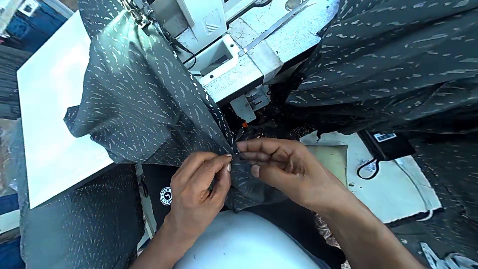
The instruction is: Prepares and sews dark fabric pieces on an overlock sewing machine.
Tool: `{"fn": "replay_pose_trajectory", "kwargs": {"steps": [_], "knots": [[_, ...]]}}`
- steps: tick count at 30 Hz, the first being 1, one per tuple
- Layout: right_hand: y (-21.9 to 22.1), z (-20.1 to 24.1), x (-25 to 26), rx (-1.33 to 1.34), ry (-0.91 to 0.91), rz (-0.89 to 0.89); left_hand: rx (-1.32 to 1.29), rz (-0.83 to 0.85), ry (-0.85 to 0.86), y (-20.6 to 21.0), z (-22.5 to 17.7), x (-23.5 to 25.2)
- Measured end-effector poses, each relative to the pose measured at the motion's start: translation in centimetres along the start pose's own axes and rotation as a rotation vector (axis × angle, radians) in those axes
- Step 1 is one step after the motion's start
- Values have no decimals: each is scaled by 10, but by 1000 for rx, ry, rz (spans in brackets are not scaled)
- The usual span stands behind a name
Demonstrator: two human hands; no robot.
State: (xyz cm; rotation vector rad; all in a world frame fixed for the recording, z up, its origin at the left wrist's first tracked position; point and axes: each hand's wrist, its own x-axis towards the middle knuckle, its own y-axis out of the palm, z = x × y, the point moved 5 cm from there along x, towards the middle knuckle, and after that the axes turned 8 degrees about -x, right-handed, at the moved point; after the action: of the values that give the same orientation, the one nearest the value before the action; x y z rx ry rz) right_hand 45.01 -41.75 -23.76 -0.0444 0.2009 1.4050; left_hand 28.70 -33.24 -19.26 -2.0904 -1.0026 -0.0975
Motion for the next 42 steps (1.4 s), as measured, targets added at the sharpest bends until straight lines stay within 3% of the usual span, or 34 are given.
{"fn": "replay_pose_trajectory", "kwargs": {"steps": [17, 22, 28, 30, 32, 35, 37, 39, 42], "knots": [[-7, 26, 3, -164, -40, 77, 7, -14, 50, -6, -11, -2], [-3, 28, 1, -91, -66, 92, -8, 2, 26, -7, -13, -4], [9, 15, 17, 56, -90, -42, -457, 152, -235, -26, -3, 10], [12, 8, 21, 140, -28, -24, -319, 52, -262, -60, 19, 24], [12, -5, 27, 132, 7, -62, 78, -85, -231, -100, 50, 36], [10, -16, 34, 16, -70, -147, 484, -48, -379, -138, 112, 42], [10, -19, 38, -64, -151, -188, 523, -51, -413, -150, 143, 39], [12, -22, 40, -66, -181, -201, 520, -140, -337, -160, 160, 38], [17, -18, 35, 44, -155, -121, 451, -268, -248, -182, 148, 42]]}}
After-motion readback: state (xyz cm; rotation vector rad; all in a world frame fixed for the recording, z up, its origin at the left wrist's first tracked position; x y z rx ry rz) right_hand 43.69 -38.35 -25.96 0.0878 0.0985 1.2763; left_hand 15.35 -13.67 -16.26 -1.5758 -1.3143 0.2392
